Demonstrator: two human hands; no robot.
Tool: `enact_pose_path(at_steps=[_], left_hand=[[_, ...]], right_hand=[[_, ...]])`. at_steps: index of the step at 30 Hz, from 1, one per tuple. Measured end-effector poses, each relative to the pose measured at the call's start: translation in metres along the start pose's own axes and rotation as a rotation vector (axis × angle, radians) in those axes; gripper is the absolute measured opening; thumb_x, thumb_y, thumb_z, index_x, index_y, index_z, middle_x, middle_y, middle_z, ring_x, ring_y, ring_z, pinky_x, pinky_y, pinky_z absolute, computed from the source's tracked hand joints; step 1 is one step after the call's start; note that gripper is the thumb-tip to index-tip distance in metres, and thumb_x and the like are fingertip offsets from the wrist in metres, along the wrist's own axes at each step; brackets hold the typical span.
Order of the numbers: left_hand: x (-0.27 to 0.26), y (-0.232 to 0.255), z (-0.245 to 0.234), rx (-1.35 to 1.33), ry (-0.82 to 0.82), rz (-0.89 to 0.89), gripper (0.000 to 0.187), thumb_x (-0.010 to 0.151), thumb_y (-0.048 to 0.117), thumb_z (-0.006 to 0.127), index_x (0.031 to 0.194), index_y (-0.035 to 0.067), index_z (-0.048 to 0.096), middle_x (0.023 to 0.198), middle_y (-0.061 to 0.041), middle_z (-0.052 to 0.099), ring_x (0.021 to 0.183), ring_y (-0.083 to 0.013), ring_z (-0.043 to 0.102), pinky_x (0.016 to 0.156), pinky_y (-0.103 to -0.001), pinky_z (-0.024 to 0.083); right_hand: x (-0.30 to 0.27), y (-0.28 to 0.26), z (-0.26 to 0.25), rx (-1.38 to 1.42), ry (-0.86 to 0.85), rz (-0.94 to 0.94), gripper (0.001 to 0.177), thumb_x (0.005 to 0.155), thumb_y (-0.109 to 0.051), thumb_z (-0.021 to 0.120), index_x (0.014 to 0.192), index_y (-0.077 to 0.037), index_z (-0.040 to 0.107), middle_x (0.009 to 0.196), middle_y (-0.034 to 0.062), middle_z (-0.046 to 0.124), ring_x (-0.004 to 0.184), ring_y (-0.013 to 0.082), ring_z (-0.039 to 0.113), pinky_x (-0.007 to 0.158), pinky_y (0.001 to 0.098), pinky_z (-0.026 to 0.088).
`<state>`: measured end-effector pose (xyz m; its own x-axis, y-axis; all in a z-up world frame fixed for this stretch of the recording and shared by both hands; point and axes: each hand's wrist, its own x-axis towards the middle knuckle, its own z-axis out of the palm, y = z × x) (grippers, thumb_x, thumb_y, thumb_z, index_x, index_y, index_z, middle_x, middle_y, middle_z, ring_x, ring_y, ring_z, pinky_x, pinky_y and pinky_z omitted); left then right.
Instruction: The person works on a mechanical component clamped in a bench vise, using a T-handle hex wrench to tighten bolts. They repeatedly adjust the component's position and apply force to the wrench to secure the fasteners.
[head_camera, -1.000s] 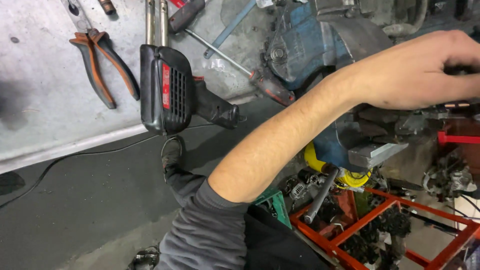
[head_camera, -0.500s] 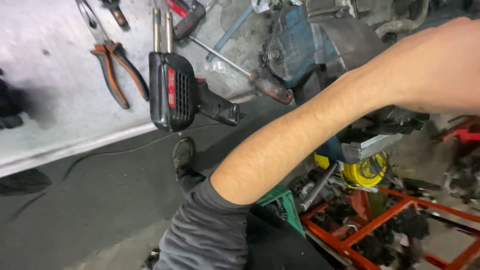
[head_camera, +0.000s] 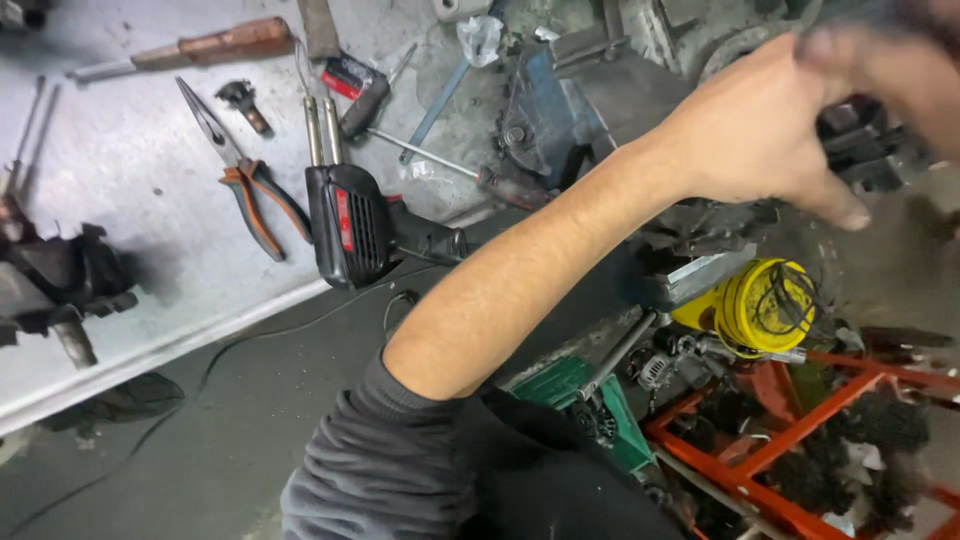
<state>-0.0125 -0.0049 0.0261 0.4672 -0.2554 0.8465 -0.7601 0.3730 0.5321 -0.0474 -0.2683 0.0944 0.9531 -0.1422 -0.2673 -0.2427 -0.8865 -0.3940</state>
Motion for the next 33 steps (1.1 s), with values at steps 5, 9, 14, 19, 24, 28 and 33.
enact_pose_path(at_steps=[5,9,14,19,24,28,33], left_hand=[[0.008,0.019,-0.023,-0.220,-0.325,-0.454,0.062,0.060,0.051,0.097,0.104,0.012,0.077,0.093,0.000,0.081,0.087,-0.0129,0.078,0.084,-0.029,0.060],[-0.004,0.006,-0.028,-0.539,-0.285,-0.415,0.045,0.086,0.050,0.079,0.110,0.012,0.077,0.095,0.004,0.079,0.089,-0.0052,0.072,0.084,-0.026,0.059],[-0.008,-0.011,-0.018,-0.570,-0.363,-0.348,0.048,0.091,0.049,0.081,0.117,0.009,0.077,0.098,-0.002,0.081,0.093,-0.0107,0.074,0.086,-0.029,0.061],[-0.007,-0.005,-0.017,-0.492,-0.336,-0.355,0.047,0.090,0.050,0.081,0.116,0.010,0.080,0.093,0.000,0.081,0.089,-0.0109,0.073,0.082,-0.029,0.059],[-0.003,0.000,-0.019,-0.421,-0.394,-0.490,0.048,0.083,0.050,0.080,0.114,0.012,0.080,0.085,-0.001,0.079,0.079,-0.0113,0.070,0.073,-0.031,0.056],[-0.004,-0.002,-0.015,-0.509,-0.332,-0.337,0.049,0.088,0.051,0.081,0.115,0.010,0.077,0.095,0.001,0.081,0.090,-0.0091,0.076,0.085,-0.029,0.062],[-0.005,-0.001,-0.018,-0.454,-0.332,-0.413,0.052,0.087,0.050,0.081,0.116,0.008,0.077,0.102,-0.003,0.082,0.097,-0.0138,0.076,0.090,-0.031,0.061]], right_hand=[[0.012,-0.011,-0.011,-0.110,-0.034,-0.275,0.054,0.089,-0.036,0.074,0.128,-0.001,0.066,0.129,0.0326,0.058,0.115,0.0422,0.061,0.099,0.0511,0.048],[0.017,-0.026,-0.021,-0.269,-0.098,-0.637,0.069,0.069,-0.038,0.076,0.128,-0.003,0.063,0.138,0.0322,0.054,0.124,0.0430,0.058,0.104,0.0515,0.048],[0.017,-0.047,-0.040,-0.441,-0.156,-1.002,0.087,0.050,-0.041,0.078,0.127,-0.005,0.061,0.147,0.0316,0.051,0.132,0.0436,0.055,0.108,0.0518,0.047],[-0.009,-0.047,-0.036,-0.732,-0.120,-0.987,0.078,0.047,-0.014,0.084,0.121,-0.004,0.062,0.147,0.0300,0.055,0.128,0.0443,0.059,0.108,0.0522,0.050],[-0.011,0.045,-0.025,-0.432,-0.011,-0.590,0.078,0.054,-0.028,0.076,0.124,0.001,0.060,0.139,0.0324,0.055,0.123,0.0449,0.061,0.103,0.0497,0.052],[-0.023,0.061,-0.025,-0.382,-0.034,-0.243,0.063,0.069,-0.034,0.078,0.117,0.005,0.066,0.122,0.0315,0.062,0.107,0.0427,0.067,0.093,0.0486,0.056],[-0.028,0.076,-0.017,-0.238,-0.086,0.423,0.059,0.098,-0.045,0.081,0.102,0.014,0.076,0.089,0.0292,0.075,0.075,0.0382,0.077,0.072,0.0462,0.063]])
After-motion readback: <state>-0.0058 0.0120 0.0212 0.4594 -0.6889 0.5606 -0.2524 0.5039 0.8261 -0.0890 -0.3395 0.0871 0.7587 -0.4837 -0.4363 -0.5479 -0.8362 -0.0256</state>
